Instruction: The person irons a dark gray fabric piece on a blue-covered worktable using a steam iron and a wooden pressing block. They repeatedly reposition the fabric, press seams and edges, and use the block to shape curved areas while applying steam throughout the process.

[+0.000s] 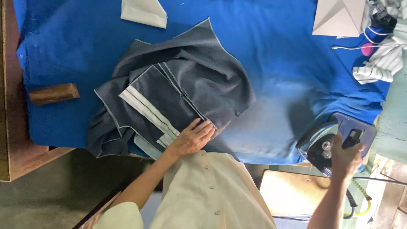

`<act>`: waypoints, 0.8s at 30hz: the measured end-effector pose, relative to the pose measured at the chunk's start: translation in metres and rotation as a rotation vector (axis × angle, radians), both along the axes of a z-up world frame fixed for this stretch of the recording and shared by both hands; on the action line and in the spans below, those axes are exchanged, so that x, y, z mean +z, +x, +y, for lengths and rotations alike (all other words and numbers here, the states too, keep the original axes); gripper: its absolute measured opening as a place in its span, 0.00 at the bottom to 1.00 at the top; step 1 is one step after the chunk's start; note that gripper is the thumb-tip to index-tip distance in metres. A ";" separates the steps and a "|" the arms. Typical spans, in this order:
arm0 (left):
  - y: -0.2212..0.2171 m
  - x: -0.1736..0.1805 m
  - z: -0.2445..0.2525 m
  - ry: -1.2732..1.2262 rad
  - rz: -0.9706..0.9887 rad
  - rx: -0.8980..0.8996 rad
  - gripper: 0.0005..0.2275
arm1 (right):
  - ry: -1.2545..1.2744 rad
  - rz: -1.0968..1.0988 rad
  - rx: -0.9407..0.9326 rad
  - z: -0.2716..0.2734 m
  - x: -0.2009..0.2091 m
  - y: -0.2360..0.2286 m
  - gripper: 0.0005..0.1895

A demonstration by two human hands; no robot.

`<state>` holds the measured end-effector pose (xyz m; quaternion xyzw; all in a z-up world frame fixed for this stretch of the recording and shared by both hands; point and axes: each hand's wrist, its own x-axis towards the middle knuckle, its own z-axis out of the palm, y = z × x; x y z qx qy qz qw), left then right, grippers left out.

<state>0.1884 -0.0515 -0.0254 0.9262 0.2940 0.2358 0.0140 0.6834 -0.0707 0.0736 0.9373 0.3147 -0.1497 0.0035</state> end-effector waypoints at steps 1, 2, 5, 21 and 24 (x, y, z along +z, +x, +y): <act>-0.005 -0.001 0.004 0.002 0.001 0.002 0.11 | 0.002 0.001 0.002 -0.011 -0.017 0.027 0.43; -0.010 -0.002 0.006 -0.061 -0.021 -0.018 0.13 | 0.099 -0.010 0.108 -0.024 -0.034 0.052 0.29; -0.024 -0.009 0.014 -0.140 -0.010 0.035 0.18 | 0.140 0.012 0.136 -0.036 -0.062 0.103 0.36; -0.024 -0.017 0.003 -0.258 -0.107 0.050 0.25 | 0.160 0.504 0.235 -0.042 -0.037 -0.046 0.23; -0.015 -0.048 0.001 -0.186 -0.273 0.149 0.23 | -0.052 0.571 0.317 -0.030 0.003 -0.114 0.27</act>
